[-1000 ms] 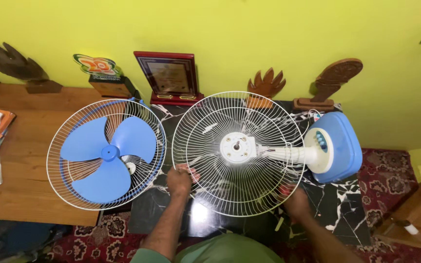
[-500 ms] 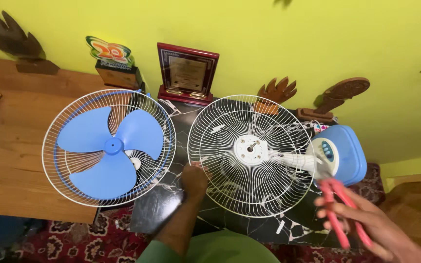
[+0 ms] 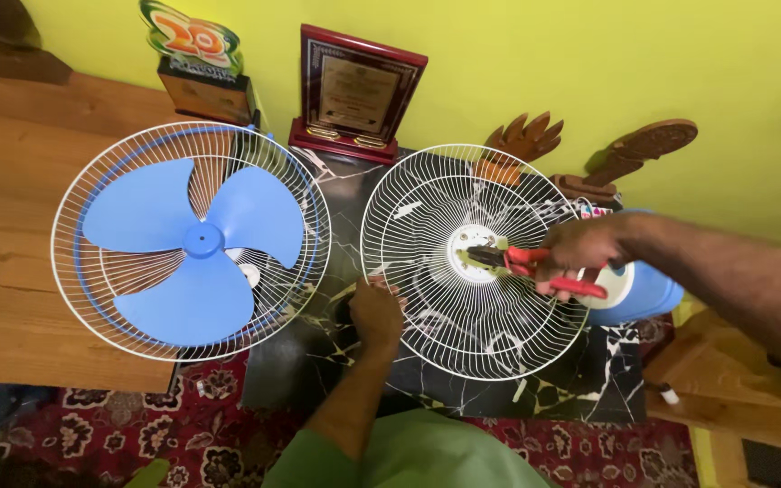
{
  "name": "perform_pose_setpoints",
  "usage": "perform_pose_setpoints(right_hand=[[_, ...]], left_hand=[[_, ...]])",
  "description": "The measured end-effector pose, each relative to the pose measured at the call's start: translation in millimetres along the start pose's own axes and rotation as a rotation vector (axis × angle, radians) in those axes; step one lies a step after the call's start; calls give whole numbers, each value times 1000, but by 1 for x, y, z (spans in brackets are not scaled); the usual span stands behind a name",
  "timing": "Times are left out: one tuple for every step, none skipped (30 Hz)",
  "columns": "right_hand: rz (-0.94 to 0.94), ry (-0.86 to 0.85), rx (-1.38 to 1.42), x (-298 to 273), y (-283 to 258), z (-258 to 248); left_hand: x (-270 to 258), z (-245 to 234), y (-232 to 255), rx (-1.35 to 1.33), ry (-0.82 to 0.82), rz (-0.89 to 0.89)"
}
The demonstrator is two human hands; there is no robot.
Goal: The person disassembles a white pedestal fan by removing the front grille, unscrewing the central hub, and detaching the motor housing from the base. They use pliers to loosen a fastener and handle the fan components by hand.
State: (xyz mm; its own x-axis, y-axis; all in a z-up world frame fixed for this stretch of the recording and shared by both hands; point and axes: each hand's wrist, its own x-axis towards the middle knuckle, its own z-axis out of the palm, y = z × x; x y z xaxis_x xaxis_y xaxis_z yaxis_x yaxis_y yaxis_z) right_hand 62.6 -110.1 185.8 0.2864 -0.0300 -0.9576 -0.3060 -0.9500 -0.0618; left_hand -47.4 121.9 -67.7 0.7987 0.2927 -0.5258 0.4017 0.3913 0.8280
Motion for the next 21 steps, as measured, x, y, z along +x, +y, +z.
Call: perform_pose_setpoints(right_hand=[[45,-26,-42,0,-6,-4],[87,-52,-83,1,-12,-7],[128,-72,-107,3,-18,-8],[166,-89,-133,5,-25,-10],[204,-107,-159,7,-30,-11],[205,-130,-155,9,-36,-13],[206,-153,-152,10,-41,-13],[208,-179,-148,12,-45,-14],[237,-181,-178,14,-50,-15],[265,-183,-208,18,-55,-16],[292,-186,-238,21,-59,-17],[306,-195,-242,23,-62,-18],[320,-204,-246,26,-65,-18],[337,-214,-251,28,-65,-19],[347,-227,-228,29,-65,-19],[357,-238,-207,30,-65,-21],[366,-249,-186,31,-66,-22],[363,-263,-190,32,-67,-22],[360,-277,-195,32,-68,-22],[361,-291,-196,31,-67,-22],[360,-277,-199,32,-67,-22]], left_hand=[[-5,0,6,40,4,21],[-10,-1,12,95,10,45],[-15,-2,18,114,10,-2],[-17,-1,25,132,10,-46],[-19,-1,31,151,11,-89],[-21,0,35,141,14,-75],[-22,0,38,131,17,-60],[-24,0,40,121,21,-48],[-26,0,42,175,21,-65],[-28,-2,44,228,24,-83],[-30,-3,44,282,26,-100],[-30,-3,45,293,31,-80],[-30,-3,44,304,37,-61],[-30,-2,42,314,42,-43],[-29,-3,39,315,34,-43],[-27,-3,37,314,27,-40],[-26,-2,35,314,20,-37],[-25,-2,35,336,26,-32],[-24,-2,35,358,33,-27],[-24,-1,36,381,35,-22],[-24,-2,37,360,34,-36]])
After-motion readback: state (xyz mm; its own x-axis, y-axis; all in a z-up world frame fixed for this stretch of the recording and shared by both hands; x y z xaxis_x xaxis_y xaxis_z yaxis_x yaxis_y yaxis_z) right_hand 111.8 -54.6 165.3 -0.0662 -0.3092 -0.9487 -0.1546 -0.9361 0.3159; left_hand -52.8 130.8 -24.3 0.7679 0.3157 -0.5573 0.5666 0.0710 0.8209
